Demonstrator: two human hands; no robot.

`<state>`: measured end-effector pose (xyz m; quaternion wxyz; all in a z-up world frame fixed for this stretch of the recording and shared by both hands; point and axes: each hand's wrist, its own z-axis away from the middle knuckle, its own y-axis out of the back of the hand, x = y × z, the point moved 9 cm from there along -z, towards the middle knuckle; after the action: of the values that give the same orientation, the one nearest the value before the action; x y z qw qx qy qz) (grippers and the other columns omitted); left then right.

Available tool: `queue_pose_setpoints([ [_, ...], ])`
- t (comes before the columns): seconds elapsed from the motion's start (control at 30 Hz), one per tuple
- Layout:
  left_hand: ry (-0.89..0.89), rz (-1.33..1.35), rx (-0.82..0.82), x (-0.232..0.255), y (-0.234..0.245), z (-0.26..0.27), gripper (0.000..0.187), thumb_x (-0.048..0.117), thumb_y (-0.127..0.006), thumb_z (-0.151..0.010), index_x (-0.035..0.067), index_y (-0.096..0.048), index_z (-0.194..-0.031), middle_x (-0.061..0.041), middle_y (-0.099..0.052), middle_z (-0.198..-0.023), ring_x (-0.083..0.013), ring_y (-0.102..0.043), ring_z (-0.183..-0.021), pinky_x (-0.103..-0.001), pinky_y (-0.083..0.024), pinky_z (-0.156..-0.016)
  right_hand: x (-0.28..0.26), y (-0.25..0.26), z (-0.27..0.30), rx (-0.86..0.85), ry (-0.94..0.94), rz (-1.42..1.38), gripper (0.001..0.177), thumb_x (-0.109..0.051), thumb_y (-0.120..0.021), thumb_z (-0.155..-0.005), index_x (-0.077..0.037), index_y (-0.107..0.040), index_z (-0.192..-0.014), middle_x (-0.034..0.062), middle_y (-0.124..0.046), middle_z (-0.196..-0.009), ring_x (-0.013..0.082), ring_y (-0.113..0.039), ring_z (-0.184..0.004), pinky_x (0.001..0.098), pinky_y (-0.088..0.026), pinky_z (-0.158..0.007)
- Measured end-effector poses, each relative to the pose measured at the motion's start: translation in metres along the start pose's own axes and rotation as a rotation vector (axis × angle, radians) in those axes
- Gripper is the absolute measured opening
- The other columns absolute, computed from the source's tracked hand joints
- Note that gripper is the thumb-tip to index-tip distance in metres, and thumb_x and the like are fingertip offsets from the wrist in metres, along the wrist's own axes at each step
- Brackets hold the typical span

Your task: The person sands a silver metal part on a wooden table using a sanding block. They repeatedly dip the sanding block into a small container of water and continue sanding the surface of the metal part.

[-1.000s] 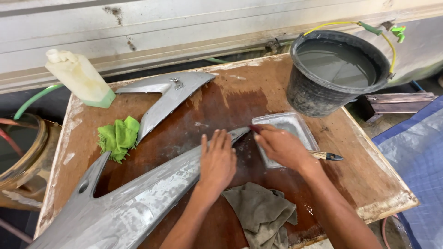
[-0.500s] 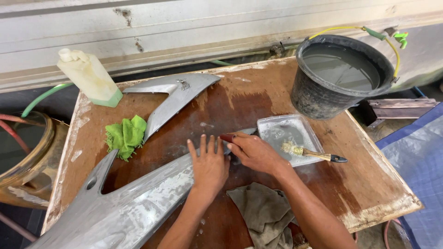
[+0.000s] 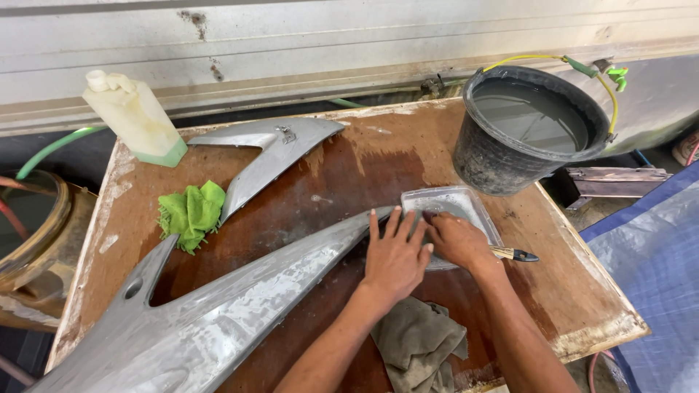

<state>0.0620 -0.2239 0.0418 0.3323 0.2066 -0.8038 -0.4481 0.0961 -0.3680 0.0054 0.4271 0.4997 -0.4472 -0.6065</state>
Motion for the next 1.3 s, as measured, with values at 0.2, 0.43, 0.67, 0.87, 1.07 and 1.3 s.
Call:
queue_pose_setpoints([
  [0.2, 0.022, -0.024, 0.077, -0.002, -0.002, 0.003, 0.049, 0.032, -0.047, -0.102, -0.003, -0.064, -0.131, -0.025, -0.053, -0.146, -0.0419, -0.04, -0.145, -0.07, -0.015, -0.118, -0.019, 0.033, 0.029, 0.099, 0.06, -0.143, 0.041, -0.039, -0.052, -0.102, -0.004, -0.067, -0.086, 0.0193, -0.072, -0.106, 0.0478, -0.069, -0.104, 0.0603, -0.055, -0.086],
  [0.43, 0.236, -0.151, -0.098, -0.059, 0.05, 0.044, 0.047, 0.02, -0.048, -0.1, -0.003, -0.052, -0.141, -0.024, -0.045, -0.153, -0.0388, -0.031, -0.15, -0.067, -0.007, -0.121, -0.134, 0.052, 0.069, 0.218, 0.326, -0.374, 0.032, -0.024, -0.058, -0.1, -0.004, -0.07, -0.079, 0.0173, -0.075, -0.12, 0.0457, -0.073, -0.1, 0.057, -0.058, -0.087],
  [0.67, 0.345, -0.315, -0.048, -0.13, 0.078, 0.092, 0.058, 0.043, -0.053, -0.097, 0.008, -0.055, -0.143, -0.018, -0.061, -0.138, -0.0404, -0.049, -0.138, -0.073, -0.017, -0.116, -0.165, -0.007, 0.062, 0.398, 0.462, -0.251, 0.034, -0.033, -0.055, -0.104, -0.004, -0.071, -0.101, 0.0123, -0.059, -0.147, 0.0351, -0.051, -0.14, 0.063, -0.036, -0.113],
  [0.87, 0.332, -0.291, -0.013, -0.16, 0.065, 0.099, 0.068, 0.059, -0.055, -0.092, 0.01, -0.06, -0.139, -0.014, -0.068, -0.115, -0.0369, -0.067, -0.109, -0.057, -0.046, -0.098, -0.173, -0.013, 0.067, 0.431, 0.475, -0.266, 0.036, -0.035, -0.055, -0.104, -0.003, -0.071, -0.109, 0.014, -0.056, -0.149, 0.0387, -0.046, -0.143, 0.0665, -0.032, -0.113],
  [1.07, 0.258, -0.403, 0.207, -0.124, 0.1, 0.094, 0.06, 0.052, -0.062, -0.09, 0.003, -0.07, -0.124, -0.016, -0.071, -0.098, -0.0316, -0.068, -0.079, -0.039, -0.05, -0.072, -0.156, -0.019, 0.053, 0.494, 0.343, -0.249, 0.045, -0.033, -0.047, -0.104, -0.002, -0.062, -0.133, 0.0119, -0.055, -0.151, 0.0326, -0.044, -0.146, 0.0577, -0.03, -0.119],
  [1.3, 0.273, -0.421, 0.191, -0.119, 0.106, 0.089, 0.059, 0.052, -0.059, -0.093, 0.002, -0.07, -0.124, -0.015, -0.072, -0.095, -0.0287, -0.067, -0.075, -0.037, -0.05, -0.069, -0.17, -0.018, 0.061, 0.484, 0.44, -0.24, 0.034, -0.027, -0.058, -0.098, -0.003, -0.07, -0.118, 0.01, -0.058, -0.15, 0.0271, -0.043, -0.147, 0.0587, -0.024, -0.121],
])
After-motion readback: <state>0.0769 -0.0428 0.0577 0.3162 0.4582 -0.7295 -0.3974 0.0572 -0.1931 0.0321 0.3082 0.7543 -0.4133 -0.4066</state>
